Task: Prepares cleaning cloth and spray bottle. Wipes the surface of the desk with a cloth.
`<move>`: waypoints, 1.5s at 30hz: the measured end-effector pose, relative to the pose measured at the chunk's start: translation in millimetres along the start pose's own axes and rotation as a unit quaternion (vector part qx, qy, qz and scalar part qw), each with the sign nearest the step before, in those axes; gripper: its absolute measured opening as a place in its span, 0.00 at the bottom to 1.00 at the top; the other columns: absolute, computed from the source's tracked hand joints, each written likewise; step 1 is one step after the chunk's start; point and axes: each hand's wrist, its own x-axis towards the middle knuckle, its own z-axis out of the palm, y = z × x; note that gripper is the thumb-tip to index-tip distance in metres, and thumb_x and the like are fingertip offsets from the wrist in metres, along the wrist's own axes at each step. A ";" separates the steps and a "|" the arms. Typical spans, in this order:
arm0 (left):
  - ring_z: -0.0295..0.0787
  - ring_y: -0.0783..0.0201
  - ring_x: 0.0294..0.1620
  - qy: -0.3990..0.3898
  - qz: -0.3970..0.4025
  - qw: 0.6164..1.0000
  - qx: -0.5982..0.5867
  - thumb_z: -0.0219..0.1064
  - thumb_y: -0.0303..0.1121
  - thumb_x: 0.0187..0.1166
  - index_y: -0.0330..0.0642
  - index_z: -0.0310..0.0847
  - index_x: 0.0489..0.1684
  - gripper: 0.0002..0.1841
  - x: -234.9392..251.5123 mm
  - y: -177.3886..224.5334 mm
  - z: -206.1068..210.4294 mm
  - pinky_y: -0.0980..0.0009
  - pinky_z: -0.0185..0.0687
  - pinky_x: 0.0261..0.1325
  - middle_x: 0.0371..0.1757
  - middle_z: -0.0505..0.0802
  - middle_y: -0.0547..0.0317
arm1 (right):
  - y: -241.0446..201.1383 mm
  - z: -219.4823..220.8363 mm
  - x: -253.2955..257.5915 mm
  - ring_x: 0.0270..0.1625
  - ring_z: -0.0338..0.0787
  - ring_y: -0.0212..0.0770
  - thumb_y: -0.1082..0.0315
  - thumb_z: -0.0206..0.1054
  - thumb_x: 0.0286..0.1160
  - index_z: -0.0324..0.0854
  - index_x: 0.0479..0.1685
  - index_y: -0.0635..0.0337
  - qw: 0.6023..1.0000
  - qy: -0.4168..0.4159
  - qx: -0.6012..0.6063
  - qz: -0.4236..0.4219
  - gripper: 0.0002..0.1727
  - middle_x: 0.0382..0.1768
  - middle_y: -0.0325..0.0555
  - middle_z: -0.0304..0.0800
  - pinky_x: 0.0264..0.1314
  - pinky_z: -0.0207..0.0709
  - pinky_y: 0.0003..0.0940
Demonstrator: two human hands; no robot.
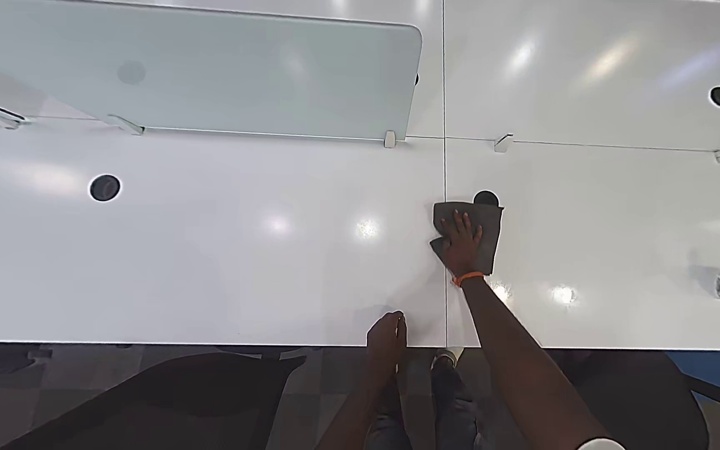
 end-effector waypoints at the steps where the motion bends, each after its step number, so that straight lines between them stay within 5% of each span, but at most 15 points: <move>1: 0.94 0.56 0.40 0.029 0.009 1.000 -0.001 0.59 0.35 0.83 0.39 0.91 0.51 0.14 -2.6 -4.7 0.5 0.56 0.90 0.48 0.40 0.95 0.52 | -0.3 -0.3 14.6 0.97 0.46 0.50 0.61 0.58 0.79 0.76 0.80 0.32 1.000 0.003 0.003 0.004 0.28 0.93 0.35 0.56 0.89 0.34 0.76; 6: 0.93 0.56 0.35 0.076 -0.035 0.996 0.003 0.61 0.34 0.81 0.39 0.91 0.53 0.14 -33.2 -20.6 -12.6 0.56 0.90 0.44 0.39 0.95 0.51 | -20.5 7.4 16.9 0.97 0.44 0.56 0.61 0.62 0.81 0.73 0.83 0.40 0.998 0.032 0.039 0.039 0.28 0.94 0.43 0.54 0.90 0.33 0.78; 9: 0.90 0.59 0.27 0.156 -0.026 0.987 0.007 0.61 0.34 0.81 0.38 0.92 0.49 0.14 -40.8 -20.1 -7.4 0.59 0.89 0.35 0.33 0.94 0.52 | -75.8 17.5 -34.6 0.97 0.43 0.58 0.58 0.61 0.81 0.72 0.85 0.43 0.998 0.012 0.050 0.047 0.30 0.93 0.49 0.55 0.91 0.29 0.77; 14: 0.86 0.65 0.25 0.220 0.002 0.975 -0.012 0.59 0.36 0.83 0.36 0.91 0.50 0.16 -32.2 13.3 -9.0 0.64 0.86 0.33 0.31 0.92 0.54 | -127.2 23.8 -166.4 0.94 0.54 0.58 0.62 0.58 0.80 0.73 0.84 0.43 0.981 -0.085 0.097 -0.145 0.29 0.91 0.45 0.62 0.89 0.42 0.76; 17: 0.91 0.62 0.32 0.205 0.016 0.978 -0.024 0.57 0.36 0.86 0.34 0.89 0.55 0.17 -23.9 30.5 -6.6 0.61 0.90 0.41 0.36 0.95 0.50 | -81.6 13.8 -210.7 0.96 0.52 0.50 0.53 0.58 0.85 0.75 0.82 0.41 0.955 -0.148 0.141 -0.213 0.26 0.92 0.36 0.59 0.93 0.38 0.68; 21: 0.89 0.56 0.26 0.157 0.009 0.987 0.017 0.53 0.38 0.88 0.34 0.88 0.45 0.19 -18.3 47.0 10.5 0.55 0.86 0.34 0.25 0.90 0.50 | 21.2 -4.3 -247.2 0.89 0.67 0.57 0.68 0.65 0.72 0.87 0.69 0.42 0.971 -0.029 0.166 -0.168 0.24 0.84 0.43 0.75 0.87 0.54 0.73; 24: 0.93 0.48 0.35 0.108 0.028 0.992 0.057 0.51 0.40 0.88 0.32 0.87 0.35 0.23 -8.7 54.7 29.7 0.49 0.88 0.42 0.30 0.92 0.45 | 85.9 -18.3 -259.4 0.89 0.67 0.58 0.69 0.63 0.69 0.85 0.72 0.43 0.986 0.001 0.119 -0.114 0.28 0.84 0.45 0.74 0.87 0.54 0.72; 27: 0.94 0.50 0.53 0.127 0.134 0.980 0.072 0.54 0.36 0.83 0.36 0.91 0.45 0.18 6.2 47.6 64.9 0.54 0.88 0.60 0.46 0.96 0.48 | 106.9 -26.2 -269.5 0.92 0.61 0.54 0.63 0.60 0.68 0.81 0.76 0.36 0.997 -0.011 0.054 -0.052 0.31 0.88 0.42 0.68 0.89 0.48 0.70; 31: 0.70 0.47 0.86 0.071 0.221 0.972 0.036 0.51 0.29 0.82 0.33 0.75 0.78 0.25 40.1 59.9 93.0 0.52 0.64 0.88 0.80 0.82 0.44 | 59.9 -24.4 -254.9 0.93 0.55 0.66 0.50 0.60 0.67 0.73 0.83 0.28 0.999 -0.044 -0.001 -0.011 0.35 0.91 0.49 0.62 0.80 0.40 0.87; 34: 0.63 0.45 0.90 0.081 0.253 0.963 0.034 0.47 0.33 0.84 0.30 0.71 0.81 0.27 73.5 71.9 97.2 0.52 0.57 0.91 0.84 0.77 0.42 | 31.2 -18.7 -215.7 0.93 0.53 0.66 0.38 0.50 0.75 0.67 0.87 0.23 0.998 -0.051 -0.019 -0.030 0.35 0.92 0.48 0.59 0.79 0.39 0.89; 38: 0.57 0.43 0.92 0.090 0.239 0.966 0.050 0.44 0.34 0.85 0.27 0.66 0.83 0.29 109.8 70.5 88.0 0.51 0.52 0.93 0.88 0.71 0.38 | 22.6 -16.8 -157.2 0.95 0.48 0.63 0.31 0.51 0.72 0.62 0.89 0.20 0.997 -0.069 -0.010 -0.035 0.39 0.94 0.43 0.54 0.81 0.35 0.87; 41: 0.57 0.45 0.93 0.104 0.218 0.970 0.030 0.40 0.39 0.88 0.26 0.63 0.85 0.31 135.3 75.9 81.9 0.54 0.53 0.93 0.88 0.68 0.34 | 20.9 -16.4 -98.6 0.95 0.47 0.62 0.38 0.50 0.79 0.63 0.88 0.18 0.998 -0.056 0.005 -0.032 0.33 0.95 0.39 0.53 0.83 0.33 0.86; 45: 0.55 0.45 0.94 0.108 0.206 0.972 0.032 0.38 0.42 0.89 0.24 0.57 0.87 0.33 152.7 90.1 91.4 0.56 0.50 0.94 0.90 0.65 0.33 | 20.7 -23.2 -29.4 0.95 0.51 0.61 0.63 0.56 0.82 0.67 0.87 0.22 0.999 -0.044 0.006 -0.014 0.33 0.94 0.38 0.56 0.83 0.36 0.85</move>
